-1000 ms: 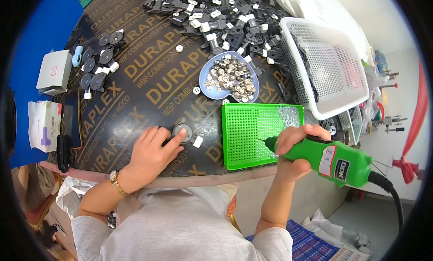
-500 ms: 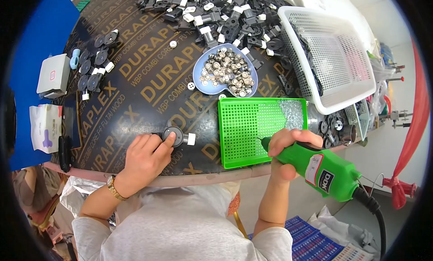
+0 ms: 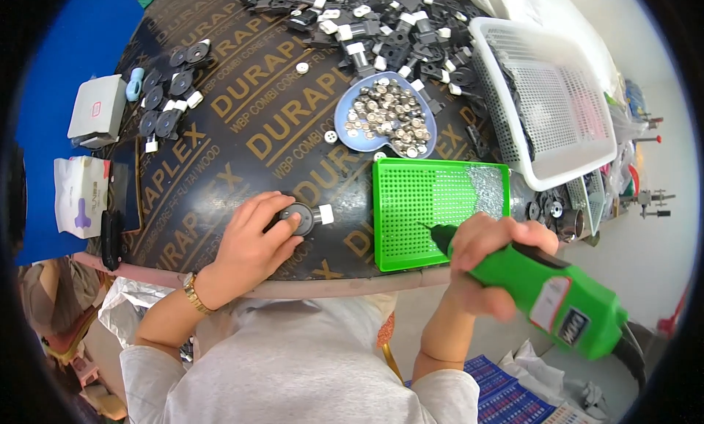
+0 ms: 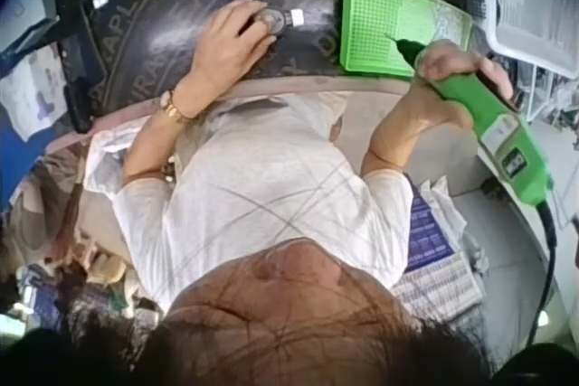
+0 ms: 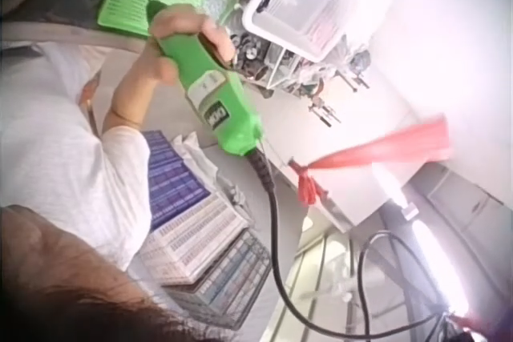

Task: The person assembles small black electronic or mechanical components by driving screws into them with an electric screwdriver.

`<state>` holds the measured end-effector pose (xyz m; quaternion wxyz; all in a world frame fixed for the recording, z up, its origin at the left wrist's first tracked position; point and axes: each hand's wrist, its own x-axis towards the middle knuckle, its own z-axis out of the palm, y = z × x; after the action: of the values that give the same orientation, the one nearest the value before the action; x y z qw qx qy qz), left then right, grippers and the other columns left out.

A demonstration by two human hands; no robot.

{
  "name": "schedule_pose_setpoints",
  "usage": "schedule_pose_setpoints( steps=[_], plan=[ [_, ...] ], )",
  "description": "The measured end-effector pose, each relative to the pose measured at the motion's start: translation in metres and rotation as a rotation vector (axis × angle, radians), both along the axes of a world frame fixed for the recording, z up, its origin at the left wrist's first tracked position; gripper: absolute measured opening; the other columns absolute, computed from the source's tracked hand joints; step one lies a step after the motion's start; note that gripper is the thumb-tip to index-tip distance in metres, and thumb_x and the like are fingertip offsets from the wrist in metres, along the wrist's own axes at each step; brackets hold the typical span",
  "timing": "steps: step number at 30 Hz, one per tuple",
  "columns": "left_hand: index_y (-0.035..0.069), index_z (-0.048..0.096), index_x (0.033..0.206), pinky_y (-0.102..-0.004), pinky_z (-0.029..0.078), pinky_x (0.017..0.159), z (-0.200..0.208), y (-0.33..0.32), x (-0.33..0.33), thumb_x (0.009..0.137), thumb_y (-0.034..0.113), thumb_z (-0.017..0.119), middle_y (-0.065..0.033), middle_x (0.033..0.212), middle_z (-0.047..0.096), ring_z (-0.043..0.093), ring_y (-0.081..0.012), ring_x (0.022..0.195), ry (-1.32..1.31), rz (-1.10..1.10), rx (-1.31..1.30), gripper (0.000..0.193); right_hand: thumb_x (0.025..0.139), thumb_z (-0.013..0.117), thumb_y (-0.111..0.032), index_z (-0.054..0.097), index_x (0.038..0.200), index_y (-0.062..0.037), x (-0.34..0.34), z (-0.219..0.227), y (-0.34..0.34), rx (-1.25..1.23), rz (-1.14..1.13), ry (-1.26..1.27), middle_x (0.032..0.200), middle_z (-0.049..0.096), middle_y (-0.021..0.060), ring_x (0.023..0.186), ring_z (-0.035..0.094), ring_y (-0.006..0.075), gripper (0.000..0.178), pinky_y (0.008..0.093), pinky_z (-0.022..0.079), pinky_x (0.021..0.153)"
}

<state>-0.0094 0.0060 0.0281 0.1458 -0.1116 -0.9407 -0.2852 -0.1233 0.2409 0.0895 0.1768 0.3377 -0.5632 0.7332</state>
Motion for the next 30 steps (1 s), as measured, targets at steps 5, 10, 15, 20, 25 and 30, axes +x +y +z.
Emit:
schedule_pose_setpoints(
  steps=[5, 10, 15, 20, 25, 30],
  plan=[
    [0.005, 0.059, 0.095, -0.0398, 0.046, 0.082, -0.008, 0.002, 0.003, 0.065, 0.012, 0.076, -0.0133, 0.107, 0.055, 0.054, -0.0315, 0.100, 0.045, 0.012, 0.065, 0.035, 0.074, 0.059, -0.066, 0.038, 0.113, -0.0058, 0.019, 0.003, -0.060, -0.088, 0.347, -0.074, 0.060, 0.050, 0.0003, 0.043, 0.043, 0.0103, 0.074, 0.0243, 0.036, 0.045],
    [0.005, 0.059, 0.096, -0.0401, 0.047, 0.081, -0.012, 0.000, 0.006, 0.067, 0.014, 0.075, -0.0139, 0.105, 0.055, 0.055, -0.0317, 0.101, 0.051, 0.022, 0.078, 0.034, 0.064, 0.067, -0.055, 0.039, 0.110, -0.0078, 0.029, -0.004, -0.082, 0.029, 0.512, -0.178, 0.066, 0.054, 0.0033, 0.057, 0.051, 0.0165, 0.072, 0.0303, 0.043, 0.057],
    [0.005, 0.059, 0.099, -0.0392, 0.048, 0.081, -0.015, -0.001, 0.007, 0.071, 0.015, 0.073, -0.0146, 0.107, 0.054, 0.055, -0.0306, 0.101, 0.034, 0.013, 0.141, 0.032, 0.073, 0.063, -0.060, 0.038, 0.110, -0.0047, 0.029, -0.012, -0.096, 0.118, 0.438, -0.111, 0.062, 0.053, 0.0017, 0.044, 0.047, 0.0115, 0.071, 0.0231, 0.039, 0.044],
    [0.006, 0.053, 0.090, -0.0382, 0.046, 0.077, -0.010, 0.000, 0.007, 0.075, 0.015, 0.067, -0.0120, 0.100, 0.049, 0.053, -0.0286, 0.095, -0.025, 0.016, 0.203, 0.022, 0.073, 0.072, -0.047, 0.040, 0.102, -0.0067, 0.038, -0.012, -0.115, 0.164, 0.387, -0.135, 0.060, 0.051, 0.0007, 0.046, 0.047, 0.0111, 0.059, 0.0232, 0.038, 0.042],
    [0.007, 0.052, 0.088, -0.0385, 0.045, 0.075, -0.010, -0.001, 0.008, 0.074, 0.014, 0.066, -0.0111, 0.097, 0.048, 0.053, -0.0278, 0.092, -0.050, 0.039, 0.238, 0.022, 0.075, 0.076, -0.034, 0.042, 0.099, -0.0059, 0.045, -0.012, -0.124, 0.275, 0.127, -0.134, 0.058, 0.048, 0.0021, 0.045, 0.044, 0.0123, 0.050, 0.0231, 0.036, 0.042],
    [0.006, 0.053, 0.087, -0.0380, 0.046, 0.074, -0.011, 0.000, 0.008, 0.072, 0.011, 0.067, -0.0114, 0.096, 0.047, 0.052, -0.0283, 0.092, -0.022, 0.015, 0.285, 0.021, 0.078, 0.071, -0.019, 0.042, 0.100, -0.0043, 0.041, -0.015, -0.126, 0.247, 0.009, -0.206, 0.056, 0.046, 0.0023, 0.045, 0.042, 0.0118, 0.039, 0.0241, 0.034, 0.041]
  ],
)
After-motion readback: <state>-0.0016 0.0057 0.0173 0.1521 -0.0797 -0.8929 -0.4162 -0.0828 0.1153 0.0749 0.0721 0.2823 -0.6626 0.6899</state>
